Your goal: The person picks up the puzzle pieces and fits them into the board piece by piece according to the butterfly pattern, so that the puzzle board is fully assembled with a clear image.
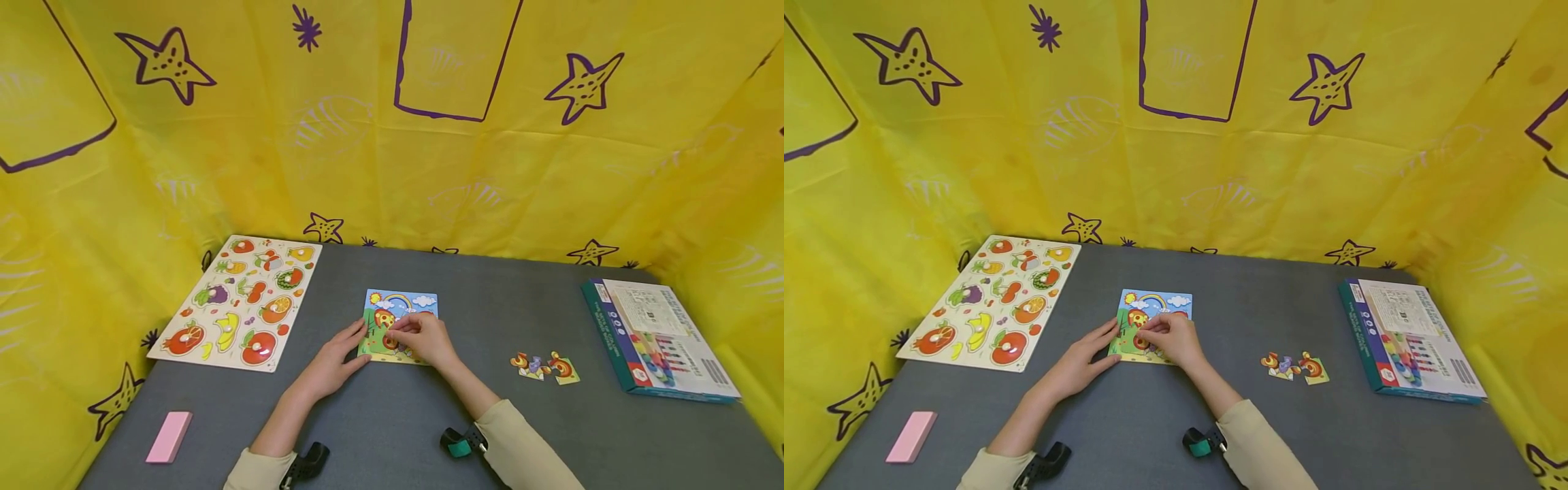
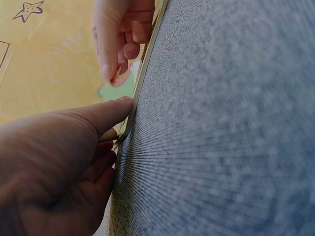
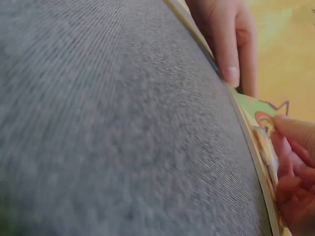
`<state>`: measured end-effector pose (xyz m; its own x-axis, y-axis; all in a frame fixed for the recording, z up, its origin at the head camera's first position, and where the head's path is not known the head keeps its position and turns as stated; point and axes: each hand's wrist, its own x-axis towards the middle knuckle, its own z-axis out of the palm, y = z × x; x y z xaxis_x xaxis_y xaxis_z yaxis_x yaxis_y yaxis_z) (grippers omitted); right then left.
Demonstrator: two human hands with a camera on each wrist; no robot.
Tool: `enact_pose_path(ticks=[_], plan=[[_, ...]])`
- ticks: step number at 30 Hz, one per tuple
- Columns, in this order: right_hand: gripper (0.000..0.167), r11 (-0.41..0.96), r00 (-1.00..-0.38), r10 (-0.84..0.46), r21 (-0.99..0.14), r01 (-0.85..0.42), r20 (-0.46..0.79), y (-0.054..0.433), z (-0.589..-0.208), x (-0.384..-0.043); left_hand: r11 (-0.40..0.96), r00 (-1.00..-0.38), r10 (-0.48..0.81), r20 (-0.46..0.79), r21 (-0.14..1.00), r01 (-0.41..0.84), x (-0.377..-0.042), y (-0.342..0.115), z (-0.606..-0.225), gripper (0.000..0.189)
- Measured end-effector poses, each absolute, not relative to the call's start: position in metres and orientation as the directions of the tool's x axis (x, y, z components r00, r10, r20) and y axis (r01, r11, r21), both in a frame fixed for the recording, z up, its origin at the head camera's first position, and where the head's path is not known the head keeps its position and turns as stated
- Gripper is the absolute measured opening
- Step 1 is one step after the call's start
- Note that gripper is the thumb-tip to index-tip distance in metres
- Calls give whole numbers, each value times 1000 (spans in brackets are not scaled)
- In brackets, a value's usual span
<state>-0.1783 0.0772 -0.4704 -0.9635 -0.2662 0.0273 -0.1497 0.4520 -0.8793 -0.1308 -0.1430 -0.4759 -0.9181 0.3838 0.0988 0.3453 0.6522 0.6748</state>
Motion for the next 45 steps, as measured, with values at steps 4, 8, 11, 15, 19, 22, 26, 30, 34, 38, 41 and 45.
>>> enact_pose_path(ticks=[4, 8, 11, 15, 19, 22, 26, 30, 34, 38, 41, 45], plan=[[13, 464, -955, -290, -862, -202, 68, 71, -471, -179, 656, -923, 376, 82, 680, 328, -131, -142, -476, 60], [12, 483, -951, -294, -844, -233, 94, 67, -470, -178, 656, -925, 373, 74, 683, 319, -131, -142, -475, 60], [12, 523, -951, -290, -815, -248, 103, 65, -469, -177, 658, -924, 375, 74, 681, 321, -132, -142, -476, 60], [14, 602, -955, -276, -754, -262, 112, 62, -470, -176, 657, -922, 379, 80, 678, 329, -132, -143, -476, 60], [16, 655, -960, -257, -711, -257, 110, 60, -471, -176, 655, -923, 374, 92, 678, 333, -131, -143, -475, 58], [15, 667, -961, -252, -700, -256, 111, 59, -472, -176, 658, -927, 361, 105, 675, 333, -131, -141, -475, 56], [15, 676, -960, -252, -688, -264, 121, 59, -472, -175, 658, -929, 344, 136, 671, 342, -132, -139, -477, 53], [16, 691, -962, -245, -673, -262, 122, 58, -472, -175, 657, -934, 326, 146, 676, 335, -132, -138, -478, 53], [16, 704, -962, -247, -661, -258, 112, 57, -471, -175, 658, -942, 309, 134, 685, 314, -132, -137, -477, 52], [17, 712, -963, -250, -655, -253, 100, 56, -470, -176, 659, -944, 300, 135, 686, 308, -132, -136, -476, 51], [17, 719, -964, -250, -650, -245, 86, 55, -470, -177, 659, -944, 296, 148, 683, 314, -132, -136, -477, 50], [17, 730, -966, -253, -646, -224, 50, 54, -467, -179, 658, -944, 291, 156, 684, 316, -133, -136, -476, 49]])
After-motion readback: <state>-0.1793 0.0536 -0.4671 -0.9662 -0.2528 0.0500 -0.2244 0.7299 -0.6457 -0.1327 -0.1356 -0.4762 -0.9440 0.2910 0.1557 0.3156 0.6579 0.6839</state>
